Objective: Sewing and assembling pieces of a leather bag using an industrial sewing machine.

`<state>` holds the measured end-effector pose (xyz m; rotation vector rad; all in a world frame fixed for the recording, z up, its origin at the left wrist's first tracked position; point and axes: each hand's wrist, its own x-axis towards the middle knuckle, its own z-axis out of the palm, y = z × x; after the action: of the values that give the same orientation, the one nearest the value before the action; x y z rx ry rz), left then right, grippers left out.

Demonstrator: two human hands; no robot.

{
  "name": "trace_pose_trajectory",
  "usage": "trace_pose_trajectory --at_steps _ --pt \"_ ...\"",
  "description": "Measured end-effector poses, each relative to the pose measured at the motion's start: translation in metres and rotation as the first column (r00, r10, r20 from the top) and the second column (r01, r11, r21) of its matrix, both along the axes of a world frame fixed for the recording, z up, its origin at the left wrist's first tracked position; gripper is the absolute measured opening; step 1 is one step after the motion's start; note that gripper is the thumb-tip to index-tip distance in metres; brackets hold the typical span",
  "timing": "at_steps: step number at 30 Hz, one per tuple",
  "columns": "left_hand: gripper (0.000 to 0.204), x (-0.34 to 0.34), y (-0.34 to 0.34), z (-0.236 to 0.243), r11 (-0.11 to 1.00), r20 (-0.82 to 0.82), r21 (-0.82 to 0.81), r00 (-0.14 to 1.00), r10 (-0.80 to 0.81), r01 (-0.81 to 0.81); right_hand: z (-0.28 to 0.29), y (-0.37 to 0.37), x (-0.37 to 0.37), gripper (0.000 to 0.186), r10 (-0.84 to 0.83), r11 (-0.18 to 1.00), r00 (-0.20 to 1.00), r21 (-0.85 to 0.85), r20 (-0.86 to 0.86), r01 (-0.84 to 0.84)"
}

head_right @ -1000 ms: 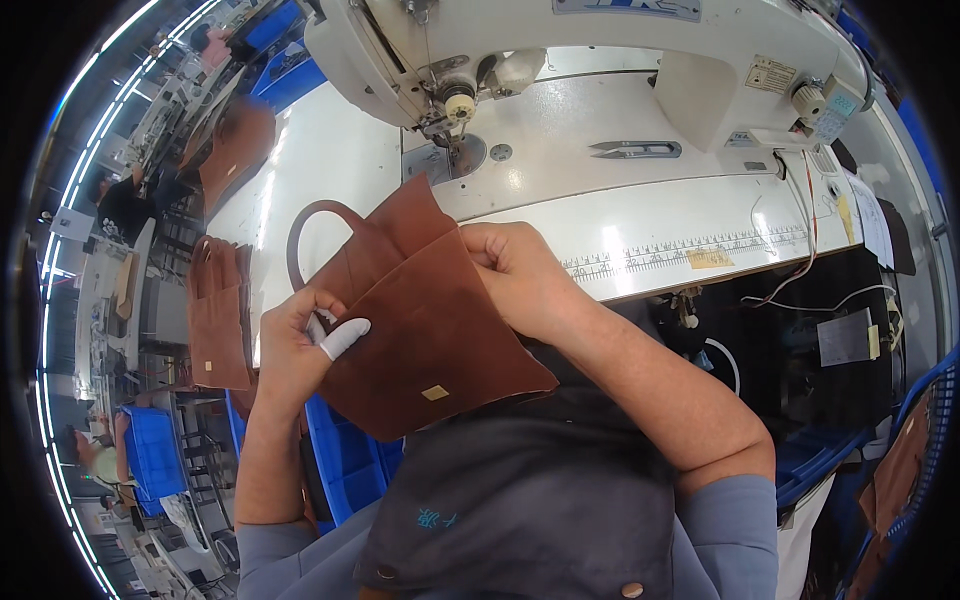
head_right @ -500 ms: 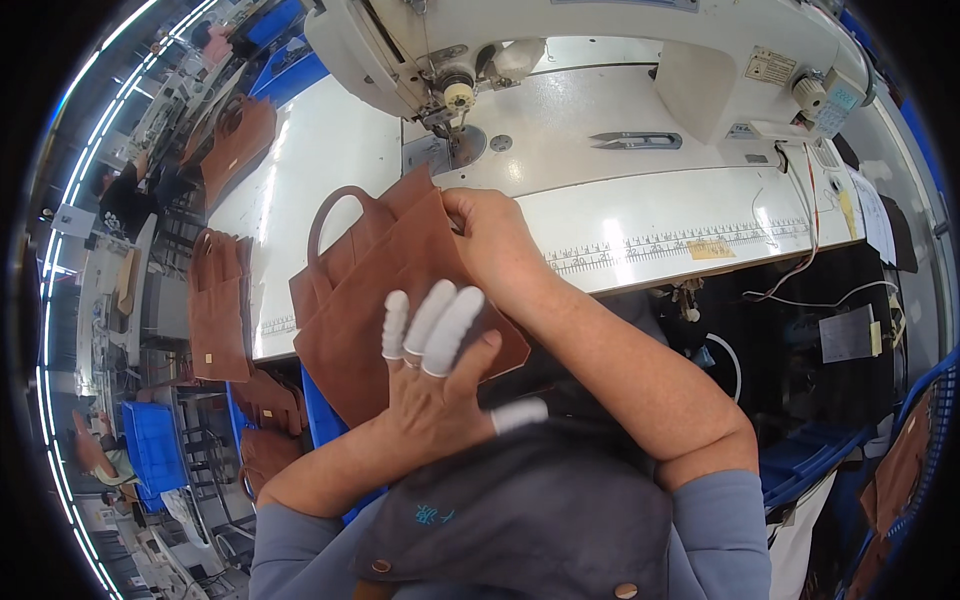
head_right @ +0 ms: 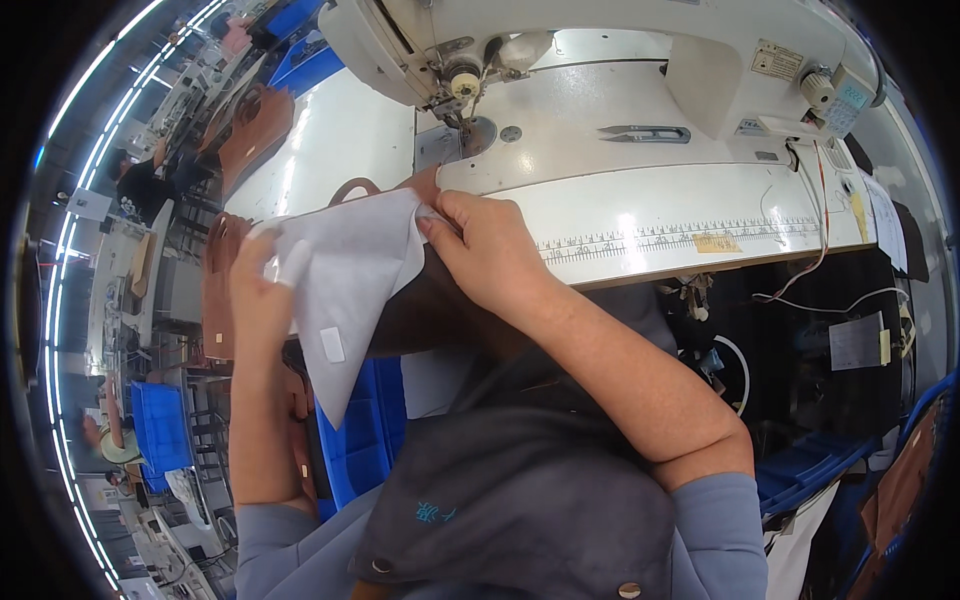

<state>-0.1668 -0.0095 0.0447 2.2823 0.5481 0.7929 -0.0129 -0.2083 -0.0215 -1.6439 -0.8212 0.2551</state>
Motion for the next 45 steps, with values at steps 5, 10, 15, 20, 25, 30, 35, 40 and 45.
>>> trace_pose_trajectory --at_steps 5,10,15,20,25,30,35,40,45 --pt "0.029 0.031 0.014 -0.035 0.968 -0.344 0.233 0.939 -0.002 0.087 0.003 -0.003 -0.004 0.023 -0.004 1.0 0.999 0.015 0.05 0.003" --pt "0.044 0.037 -0.014 -0.025 0.918 -0.257 0.38 0.966 -0.013 0.113 0.0 -0.003 -0.003 0.022 -0.025 1.0 0.999 0.018 -0.031 0.026" --pt "0.061 0.044 -0.066 -0.015 0.739 -0.03 0.614 0.943 -0.33 0.278 -0.005 0.003 0.0 0.02 0.012 0.999 0.999 0.043 -0.046 -0.01" --pt "0.048 0.067 -0.068 -0.016 0.851 -0.117 0.475 0.975 -0.191 0.224 -0.007 0.0 -0.001 0.018 -0.002 0.998 1.0 0.064 -0.015 0.003" --pt "0.022 0.071 -0.054 -0.007 0.856 -0.174 0.411 0.949 -0.262 0.312 -0.005 -0.001 -0.003 0.017 0.014 0.997 1.0 0.079 -0.017 -0.012" --pt "0.013 0.068 -0.045 0.014 0.814 -0.325 0.334 0.869 -0.374 0.475 -0.003 0.0 -0.003 0.019 0.032 0.998 0.999 0.062 -0.042 -0.03" --pt "0.013 0.072 -0.04 0.019 0.829 -0.357 0.079 0.792 -0.495 0.554 0.0 -0.004 -0.004 0.03 0.064 0.995 0.991 0.08 -0.117 -0.055" --pt "0.014 0.082 -0.036 0.034 0.71 -0.541 0.265 0.71 -0.451 0.653 0.004 -0.004 -0.009 0.035 0.059 0.994 0.998 0.097 -0.029 -0.056" --pt "0.013 0.089 -0.036 0.051 0.59 -0.625 0.324 0.635 -0.454 0.74 0.005 -0.005 -0.016 0.044 0.023 0.997 1.0 0.068 0.01 -0.024"
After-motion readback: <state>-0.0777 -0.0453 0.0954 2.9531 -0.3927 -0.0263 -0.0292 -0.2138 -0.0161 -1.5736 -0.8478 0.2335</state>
